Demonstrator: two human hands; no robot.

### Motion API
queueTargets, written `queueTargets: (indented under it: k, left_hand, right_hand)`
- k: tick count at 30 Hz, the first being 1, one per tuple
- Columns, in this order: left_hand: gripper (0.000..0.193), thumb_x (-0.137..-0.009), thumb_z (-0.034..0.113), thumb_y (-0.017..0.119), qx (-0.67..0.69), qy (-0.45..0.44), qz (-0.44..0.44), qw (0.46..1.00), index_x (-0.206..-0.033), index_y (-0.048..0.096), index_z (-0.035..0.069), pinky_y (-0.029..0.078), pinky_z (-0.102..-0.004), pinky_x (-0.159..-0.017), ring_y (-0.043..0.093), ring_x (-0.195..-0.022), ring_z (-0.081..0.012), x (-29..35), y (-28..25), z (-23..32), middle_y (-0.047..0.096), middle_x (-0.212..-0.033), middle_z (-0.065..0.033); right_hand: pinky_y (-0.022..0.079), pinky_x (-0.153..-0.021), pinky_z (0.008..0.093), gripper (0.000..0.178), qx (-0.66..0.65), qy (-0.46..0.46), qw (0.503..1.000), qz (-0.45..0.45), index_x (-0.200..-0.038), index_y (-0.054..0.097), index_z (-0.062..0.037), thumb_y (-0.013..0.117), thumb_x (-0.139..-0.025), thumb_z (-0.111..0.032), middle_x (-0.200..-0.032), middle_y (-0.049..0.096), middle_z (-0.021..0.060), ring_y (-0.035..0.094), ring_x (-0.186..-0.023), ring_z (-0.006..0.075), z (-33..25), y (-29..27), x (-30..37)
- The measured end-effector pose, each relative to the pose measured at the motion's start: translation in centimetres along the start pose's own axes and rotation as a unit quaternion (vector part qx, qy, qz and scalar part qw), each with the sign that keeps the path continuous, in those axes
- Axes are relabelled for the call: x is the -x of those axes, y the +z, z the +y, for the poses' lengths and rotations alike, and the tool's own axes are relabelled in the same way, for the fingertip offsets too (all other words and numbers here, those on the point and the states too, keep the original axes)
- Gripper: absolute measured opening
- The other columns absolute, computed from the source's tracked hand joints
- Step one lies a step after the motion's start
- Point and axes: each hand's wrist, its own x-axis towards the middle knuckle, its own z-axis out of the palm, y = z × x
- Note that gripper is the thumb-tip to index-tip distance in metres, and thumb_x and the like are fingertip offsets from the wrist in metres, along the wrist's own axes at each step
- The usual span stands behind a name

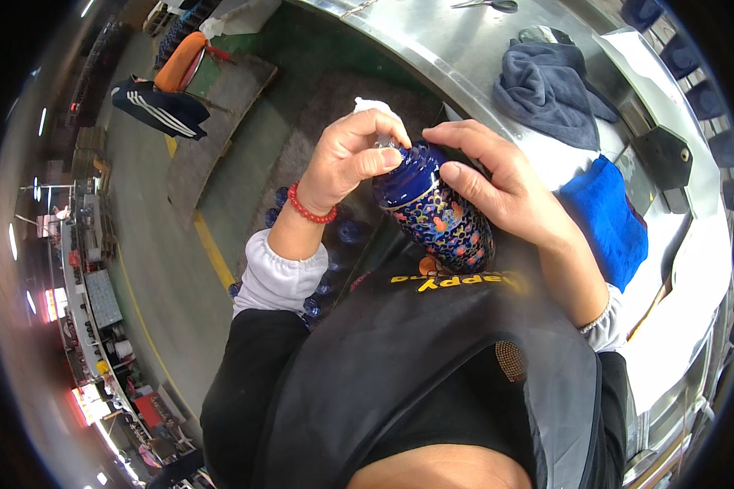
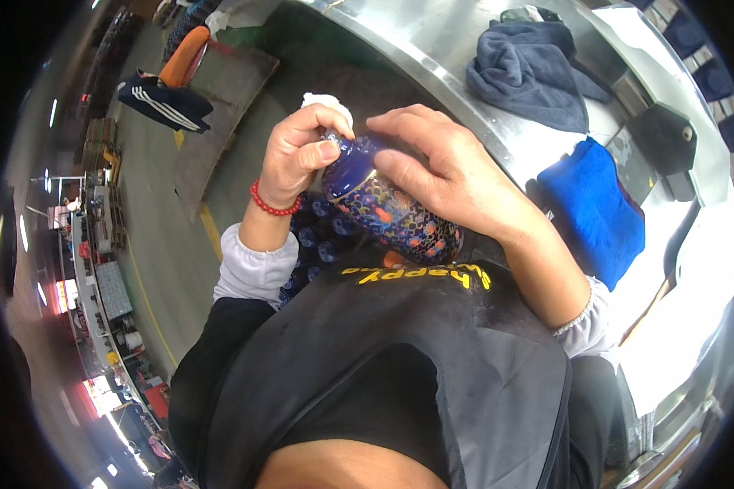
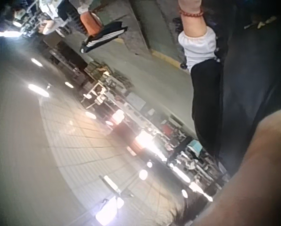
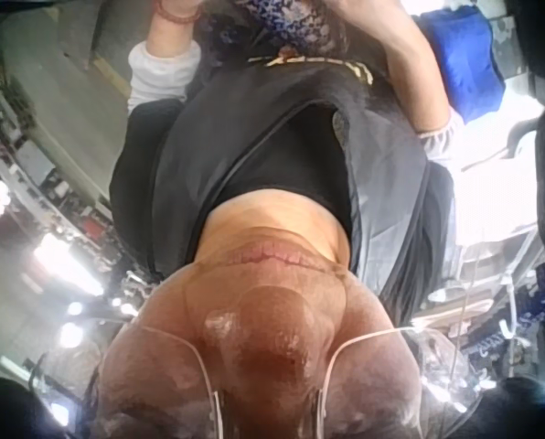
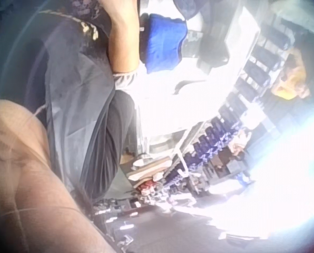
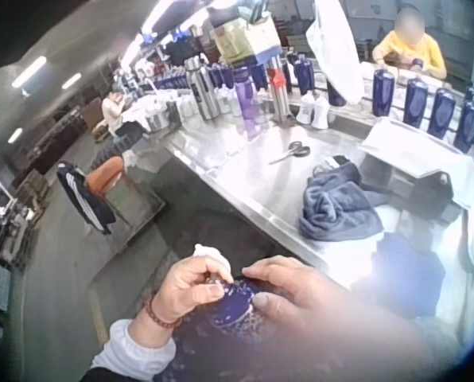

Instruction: The person applies decorative stickers to a blue ceramic bottle, smoothing each with a green tool and rotating the bottle to cover different sides. They peel backing from sticker sheets, align the stickers, and press them onto the bottle surface.

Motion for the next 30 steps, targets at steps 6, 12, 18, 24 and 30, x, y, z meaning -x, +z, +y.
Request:
queueTargets:
  k: [6, 12, 18, 24, 30]
  left_hand:
    - [0.019, -0.096, 0.017, 0.070, -0.158, 0.011, 0.110, 0.981, -0.104, 0.068, 0.001, 0.049, -0.0247, -0.077, 0.061, -0.086, -0.0102, 2.7, -4.8, 0.8, 0.063, -0.099, -0.0026]
    - [0.016, -0.093, 0.017, 0.073, -0.372, 0.001, 0.274, 0.887, -0.099, 0.066, 0.004, 0.048, -0.0262, -0.067, 0.059, -0.073, -0.0100, 7.6, -12.4, -2.9, 0.063, -0.082, -0.0015]
    - [0.019, -0.090, 0.022, 0.074, -0.507, -0.095, 0.385, 0.766, -0.096, 0.068, 0.005, 0.052, -0.0369, -0.069, 0.066, -0.074, -0.0268, 14.7, -21.2, -12.5, 0.065, -0.080, -0.0128]
    - [0.024, -0.092, 0.026, 0.071, -0.576, -0.215, 0.377, 0.693, -0.101, 0.062, 0.006, 0.053, -0.0516, -0.078, 0.065, -0.090, -0.0440, 22.3, -27.4, -26.7, 0.067, -0.096, -0.0219]
    - [0.038, -0.090, 0.034, 0.074, -0.491, -0.385, 0.428, 0.654, -0.113, 0.070, 0.004, 0.055, -0.0500, -0.091, 0.069, -0.102, -0.0450, 26.5, -29.5, -36.1, 0.067, -0.112, -0.0291]
  right_hand:
    - [0.048, -0.101, 0.0353, 0.031, 0.128, -0.023, 0.983, 0.128, -0.126, 0.065, 0.0014, 0.066, -0.098, -0.012, -0.122, 0.067, 0.0180, 0.065, -0.115, 0.0297, 1.1, -1.1, -0.6]
    - [0.046, -0.104, 0.0418, 0.030, 0.465, -0.053, 0.878, 0.104, -0.125, 0.069, -0.0056, 0.068, -0.096, -0.013, -0.128, 0.067, 0.0146, 0.062, -0.119, 0.0338, 6.2, -1.8, -2.6]
    - [0.042, -0.109, 0.0454, 0.039, 0.621, -0.009, 0.783, 0.024, -0.131, 0.066, -0.0084, 0.071, -0.095, -0.021, -0.132, 0.064, 0.0138, 0.059, -0.123, 0.0347, 11.3, -0.7, -4.4]
    - [0.040, -0.108, 0.0441, 0.038, 0.653, -0.029, 0.756, 0.022, -0.131, 0.065, -0.0067, 0.069, -0.096, -0.020, -0.128, 0.066, 0.0111, 0.058, -0.121, 0.0317, 12.0, 0.1, -4.6]
    - [0.035, -0.114, 0.0475, 0.043, 0.686, 0.014, 0.727, -0.020, -0.138, 0.059, -0.0030, 0.065, -0.098, -0.017, -0.135, 0.063, 0.0154, 0.053, -0.129, 0.0355, 11.3, 0.2, -4.6]
